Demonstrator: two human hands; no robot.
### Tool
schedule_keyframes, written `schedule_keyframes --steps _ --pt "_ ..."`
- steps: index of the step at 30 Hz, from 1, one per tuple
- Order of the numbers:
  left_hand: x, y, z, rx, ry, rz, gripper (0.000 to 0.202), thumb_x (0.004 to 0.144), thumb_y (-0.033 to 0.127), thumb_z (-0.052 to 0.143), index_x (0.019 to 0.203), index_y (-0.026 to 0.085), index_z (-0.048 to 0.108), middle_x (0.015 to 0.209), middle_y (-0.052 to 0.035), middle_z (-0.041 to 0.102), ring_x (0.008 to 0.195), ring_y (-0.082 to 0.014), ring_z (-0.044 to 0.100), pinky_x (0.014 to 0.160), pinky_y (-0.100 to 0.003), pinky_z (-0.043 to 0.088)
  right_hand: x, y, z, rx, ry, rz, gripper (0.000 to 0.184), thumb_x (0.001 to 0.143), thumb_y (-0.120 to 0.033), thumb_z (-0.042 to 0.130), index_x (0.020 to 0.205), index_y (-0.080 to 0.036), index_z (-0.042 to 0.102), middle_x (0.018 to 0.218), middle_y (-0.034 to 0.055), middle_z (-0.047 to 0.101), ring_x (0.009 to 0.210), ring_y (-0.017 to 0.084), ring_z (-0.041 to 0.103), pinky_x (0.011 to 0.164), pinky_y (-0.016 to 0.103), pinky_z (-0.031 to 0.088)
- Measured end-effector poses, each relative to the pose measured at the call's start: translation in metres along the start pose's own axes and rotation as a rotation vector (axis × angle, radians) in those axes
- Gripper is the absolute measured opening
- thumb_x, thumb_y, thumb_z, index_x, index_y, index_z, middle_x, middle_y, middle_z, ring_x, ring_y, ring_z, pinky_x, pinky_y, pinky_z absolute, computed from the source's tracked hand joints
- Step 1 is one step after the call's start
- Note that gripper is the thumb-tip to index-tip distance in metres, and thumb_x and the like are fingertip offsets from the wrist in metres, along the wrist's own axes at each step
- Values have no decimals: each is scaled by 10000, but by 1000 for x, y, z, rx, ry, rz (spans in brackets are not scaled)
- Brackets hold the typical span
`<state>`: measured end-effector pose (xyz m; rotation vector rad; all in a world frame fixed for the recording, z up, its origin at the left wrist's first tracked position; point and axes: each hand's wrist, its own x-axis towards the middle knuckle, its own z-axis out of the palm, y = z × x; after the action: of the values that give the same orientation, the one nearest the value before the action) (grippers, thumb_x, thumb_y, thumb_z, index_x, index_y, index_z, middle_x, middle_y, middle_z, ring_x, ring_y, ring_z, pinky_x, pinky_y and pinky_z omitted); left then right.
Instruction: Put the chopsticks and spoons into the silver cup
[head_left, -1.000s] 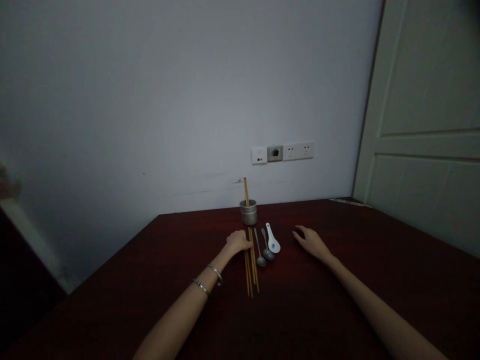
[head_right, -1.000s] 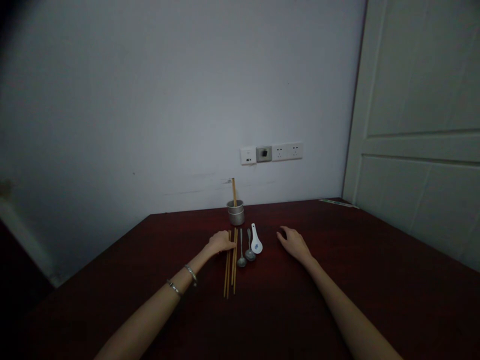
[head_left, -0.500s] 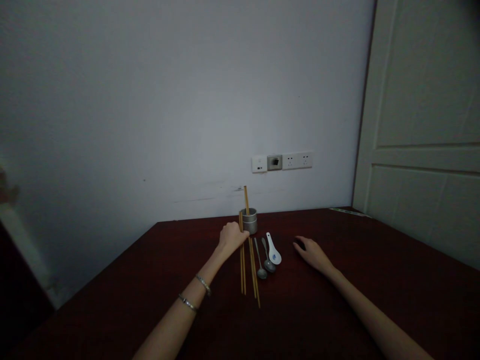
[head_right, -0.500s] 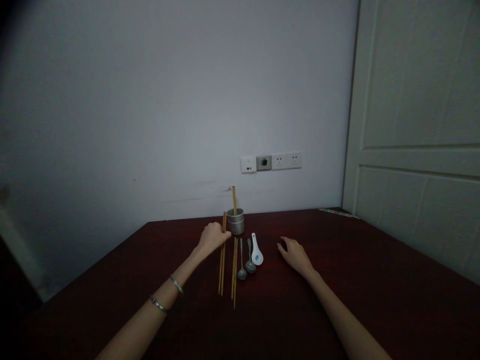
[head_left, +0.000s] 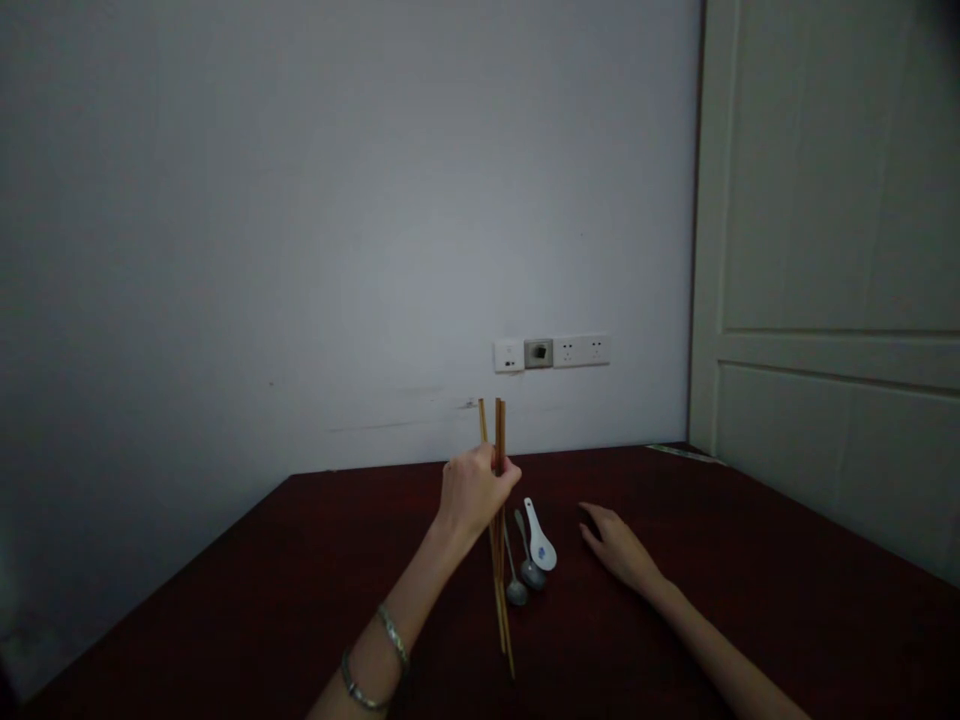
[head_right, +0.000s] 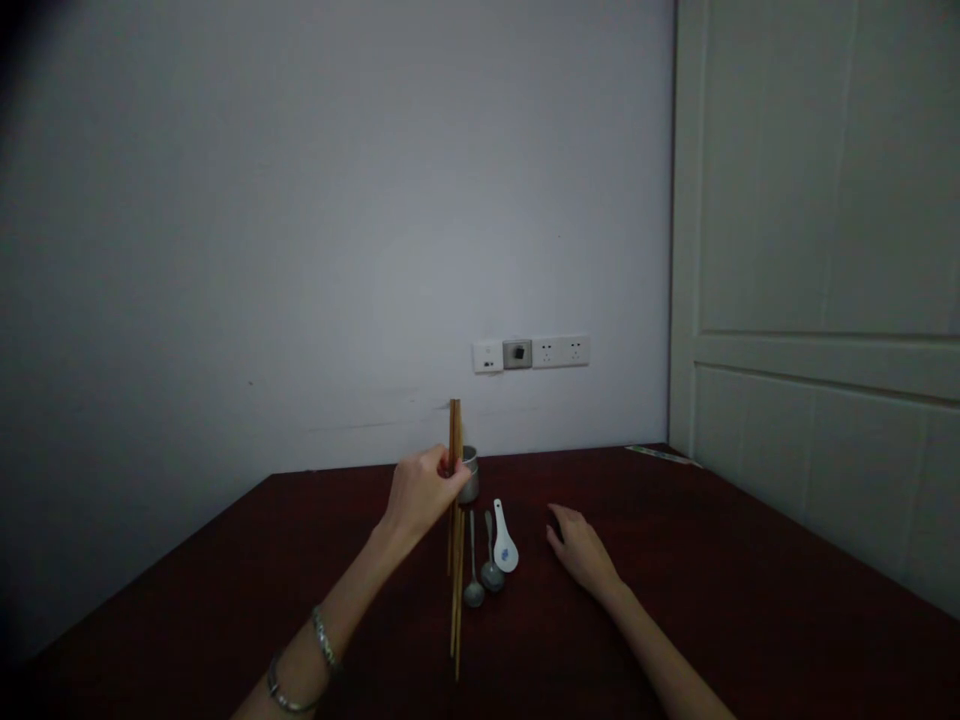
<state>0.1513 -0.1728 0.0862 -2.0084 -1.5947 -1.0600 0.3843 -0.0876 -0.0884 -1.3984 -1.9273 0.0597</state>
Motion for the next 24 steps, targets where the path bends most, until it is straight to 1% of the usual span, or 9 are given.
schedule_keyframes --steps 2,5,8,9,12,14,16,20,24 --pt "-3 3 0 -26 12 23 191 739 290 481 682 153 602 610 -31 595 555 -123 523 556 -228 334 1 -16 -8 127 53 -35 408 766 -303 427 1106 -112 550 1144 144 544 1071 231 490 936 377 356" --pt "-6 6 -1 -66 22 46 182 737 282 478 665 159 590 600 -20 588 534 -112 508 554 -222 330 5 -61 -30 408 78 -48 334 759 -312 462 1015 -152 605 1078 113 594 1013 218 533 927 382 367" --pt "-8 9 -3 -94 28 54 176 733 277 476 655 164 585 587 -13 582 526 -112 505 546 -221 328 10 -113 -52 789 -11 13 313 734 -348 529 969 -164 624 1002 102 634 945 228 573 868 388 416" --pt "-8 9 -3 -101 30 53 172 730 275 478 652 164 584 583 -11 580 525 -112 505 542 -221 327 10 -128 -56 924 -62 9 341 709 -355 569 990 -167 615 995 98 638 930 231 580 857 388 425" --pt "-8 10 -6 -119 38 43 161 721 268 488 643 165 584 579 -12 579 523 -113 505 538 -220 328 11 -161 -62 1192 -163 -30 436 615 -369 673 1000 -174 612 998 82 636 913 232 586 867 379 420" --pt "-8 9 -10 -128 42 31 157 718 266 495 632 166 580 579 -13 579 522 -112 504 540 -220 329 10 -173 -62 1249 -178 -43 457 593 -377 693 996 -172 620 995 75 635 901 229 589 872 379 417" --pt "-8 9 -15 -130 44 9 162 718 273 500 619 168 574 576 -14 580 522 -111 503 541 -221 330 8 -181 -62 1239 -159 -49 437 604 -384 684 981 -168 633 954 68 647 870 224 595 861 378 423" --pt "-6 8 -21 -144 40 -30 181 725 289 496 608 171 567 563 -16 575 515 -110 497 529 -220 322 7 -191 -66 1154 -105 -71 372 651 -390 642 945 -163 655 867 52 664 804 212 602 797 356 453" --pt "-5 7 -24 -167 68 -20 180 723 281 497 598 169 560 555 -11 565 503 -104 481 520 -218 312 10 -198 -72 1053 -50 -113 343 678 -395 610 911 -151 671 816 44 669 781 208 592 724 312 469"
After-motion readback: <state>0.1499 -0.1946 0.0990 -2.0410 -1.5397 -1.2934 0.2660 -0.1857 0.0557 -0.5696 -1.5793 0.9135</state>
